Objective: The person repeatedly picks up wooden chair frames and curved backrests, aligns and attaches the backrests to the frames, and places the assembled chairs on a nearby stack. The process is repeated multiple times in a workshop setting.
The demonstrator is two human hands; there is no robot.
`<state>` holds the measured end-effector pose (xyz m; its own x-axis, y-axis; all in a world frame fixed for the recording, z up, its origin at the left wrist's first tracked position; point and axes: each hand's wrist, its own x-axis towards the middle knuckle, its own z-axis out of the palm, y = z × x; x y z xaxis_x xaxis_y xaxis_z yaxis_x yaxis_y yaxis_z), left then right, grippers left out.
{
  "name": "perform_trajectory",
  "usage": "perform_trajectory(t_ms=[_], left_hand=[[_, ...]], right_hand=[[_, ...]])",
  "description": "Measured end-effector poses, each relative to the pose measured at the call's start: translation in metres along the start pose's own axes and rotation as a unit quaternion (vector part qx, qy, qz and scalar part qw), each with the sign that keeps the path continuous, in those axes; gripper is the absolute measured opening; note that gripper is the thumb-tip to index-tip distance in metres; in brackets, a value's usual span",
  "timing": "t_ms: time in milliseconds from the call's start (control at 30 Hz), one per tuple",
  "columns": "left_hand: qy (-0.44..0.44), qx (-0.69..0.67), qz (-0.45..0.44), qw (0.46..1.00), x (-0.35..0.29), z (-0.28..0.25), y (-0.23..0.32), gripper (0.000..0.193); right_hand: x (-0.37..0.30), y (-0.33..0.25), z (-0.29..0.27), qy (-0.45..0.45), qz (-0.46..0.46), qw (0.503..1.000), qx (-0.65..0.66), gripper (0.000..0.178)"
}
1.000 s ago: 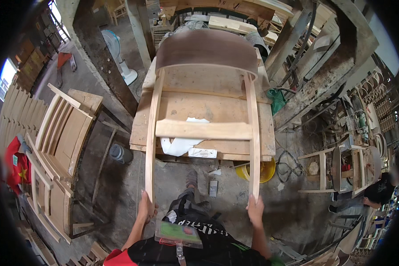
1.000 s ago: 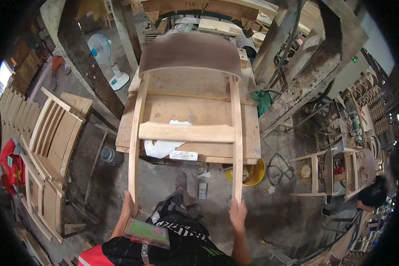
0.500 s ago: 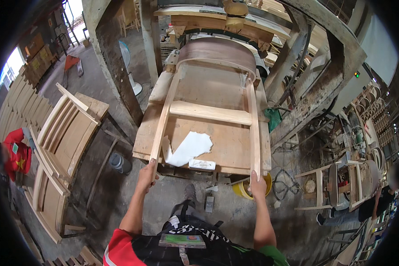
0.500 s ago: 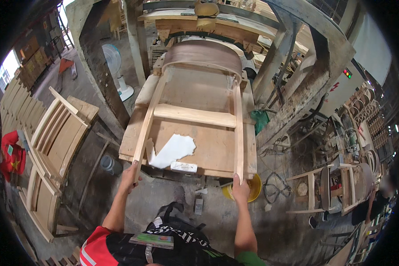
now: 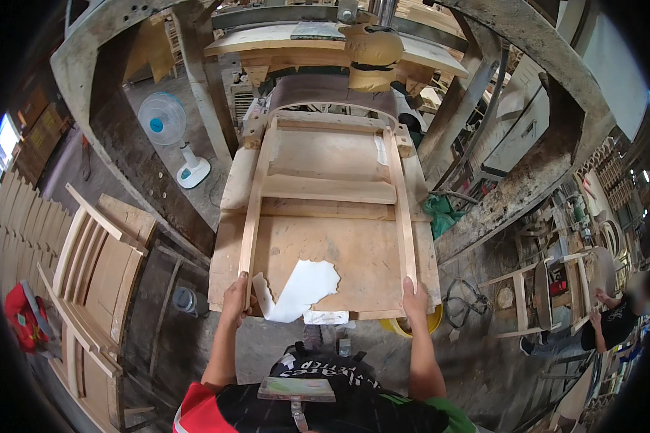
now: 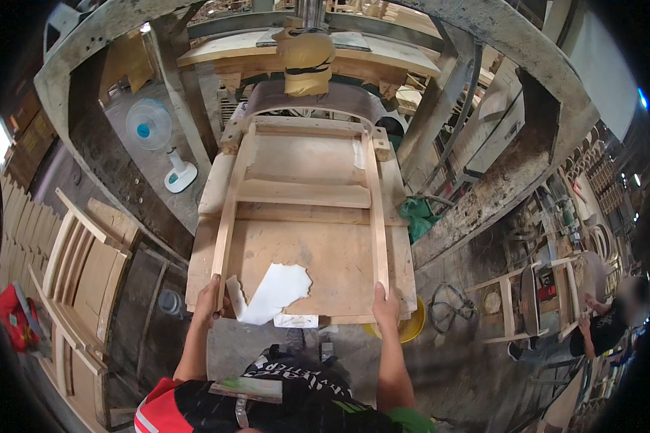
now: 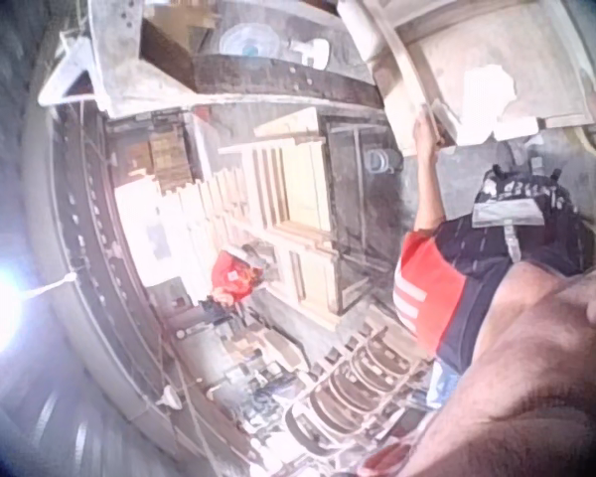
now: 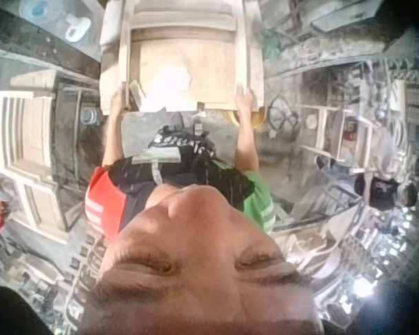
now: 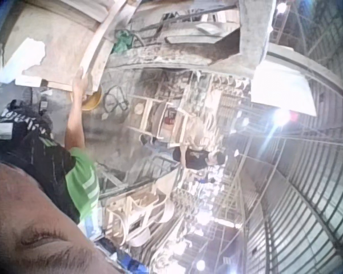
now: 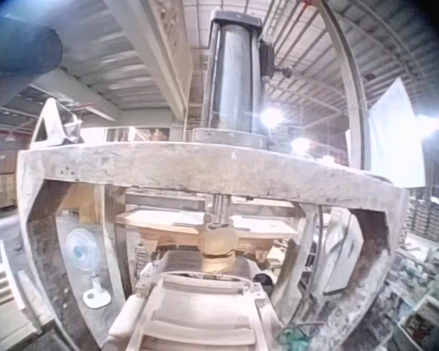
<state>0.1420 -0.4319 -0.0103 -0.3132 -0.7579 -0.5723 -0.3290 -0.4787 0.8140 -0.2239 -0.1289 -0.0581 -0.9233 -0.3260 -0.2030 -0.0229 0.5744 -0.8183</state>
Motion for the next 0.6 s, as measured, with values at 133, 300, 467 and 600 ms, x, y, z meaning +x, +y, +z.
perform_trajectory(t_ms=[133,300,467,600], left_hand=[[-0.006,-0.004,-0.008,1.0,0.004,0.002,-0.001,0.061],[0.012,-0.014,-0.011,1.0,0.0,0.001,-0.003,0.059],[0.007,-0.015,-0.022,1.0,0.005,0.005,0.0,0.058],[0.006,-0.012,-0.035,0.999,0.005,0.008,0.002,0.058]], right_hand=[[0.005,0.001,-0.002,-0.008,0.009,1.0,-0.009,0.056],[0.006,-0.005,0.002,-0.021,0.029,0.999,-0.029,0.054],[0.018,0.017,0.005,0.016,-0.017,0.998,-0.055,0.052],[0.018,0.024,0.004,0.03,-0.041,0.996,-0.073,0.051]])
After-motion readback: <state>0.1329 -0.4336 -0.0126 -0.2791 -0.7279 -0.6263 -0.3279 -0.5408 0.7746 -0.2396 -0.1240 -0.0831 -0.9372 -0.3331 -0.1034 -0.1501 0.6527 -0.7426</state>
